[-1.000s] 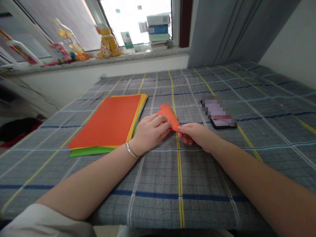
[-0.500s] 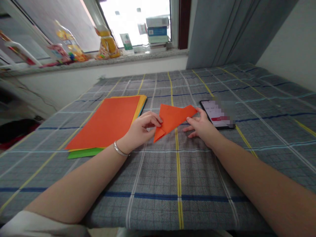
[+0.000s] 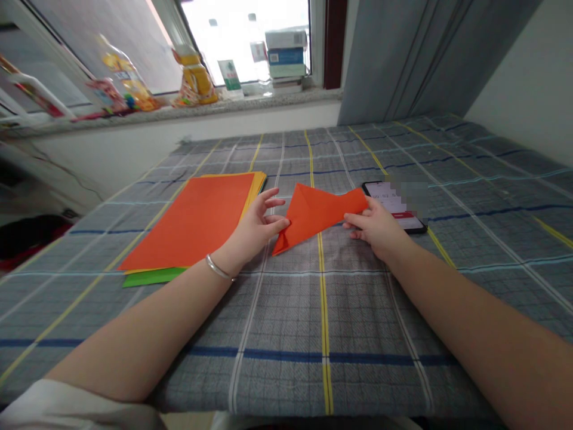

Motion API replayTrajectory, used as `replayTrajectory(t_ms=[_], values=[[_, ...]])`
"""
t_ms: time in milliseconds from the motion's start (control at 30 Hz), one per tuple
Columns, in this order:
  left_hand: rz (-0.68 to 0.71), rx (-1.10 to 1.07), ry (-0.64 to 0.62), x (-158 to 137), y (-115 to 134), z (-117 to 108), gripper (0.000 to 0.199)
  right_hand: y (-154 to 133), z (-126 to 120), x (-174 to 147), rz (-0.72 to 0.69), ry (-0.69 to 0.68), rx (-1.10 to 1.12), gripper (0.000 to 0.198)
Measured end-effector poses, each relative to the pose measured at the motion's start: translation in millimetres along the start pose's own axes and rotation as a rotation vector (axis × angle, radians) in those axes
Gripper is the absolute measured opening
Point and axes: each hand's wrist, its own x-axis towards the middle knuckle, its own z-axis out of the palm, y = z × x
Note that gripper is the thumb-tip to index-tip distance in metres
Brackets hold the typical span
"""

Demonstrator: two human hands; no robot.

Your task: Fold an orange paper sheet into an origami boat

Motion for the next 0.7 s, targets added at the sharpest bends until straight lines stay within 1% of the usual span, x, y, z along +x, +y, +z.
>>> replayTrajectory(t_ms=[67, 133, 200, 233, 267, 333, 400, 433, 500, 567, 633, 700], values=[[-0.125, -0.063, -0.076, 0, 0, -3, 0.053, 0, -2, 1, 0.024, -0.013, 0.061, 0.027], [-0.21, -0.113, -0.206, 0, 1, -8, 0.042, -1, -3, 2, 0.051, -0.024, 0.13, 0.022], [-0.212, -0.09, -0.34, -1, 1, -12, 0.034, -1, -3, 2, 0.078, -0.031, 0.174, 0.02], [-0.191, -0.035, -0.388, -1, 2, -14, 0.029, -1, -3, 2, 0.086, -0.036, 0.178, 0.02], [-0.167, 0.042, -0.41, -2, 2, -15, 0.025, -1, -3, 2, 0.087, -0.04, 0.172, 0.02], [-0.122, 0.226, -0.369, -3, 4, -16, 0.015, -1, -3, 2, 0.063, -0.037, 0.127, 0.022], [-0.056, 0.407, -0.272, -4, 7, -16, 0.009, -1, -3, 2, 0.013, -0.02, 0.061, 0.025], [0.0, 0.492, -0.217, -5, 10, -16, 0.007, 0, -4, 2, -0.017, -0.005, 0.023, 0.026], [0.156, 0.679, -0.123, -6, 15, -18, 0.007, 1, -5, 3, -0.081, 0.019, -0.08, 0.026], [0.333, 0.91, -0.061, -8, 19, -20, 0.008, 2, -8, 4, -0.174, 0.021, -0.249, 0.025], [0.473, 1.153, -0.075, -9, 22, -23, 0.009, 4, -11, 6, -0.282, -0.011, -0.432, 0.031], [0.53, 1.321, -0.155, -10, 22, -25, 0.009, 6, -13, 8, -0.353, -0.063, -0.562, 0.038]])
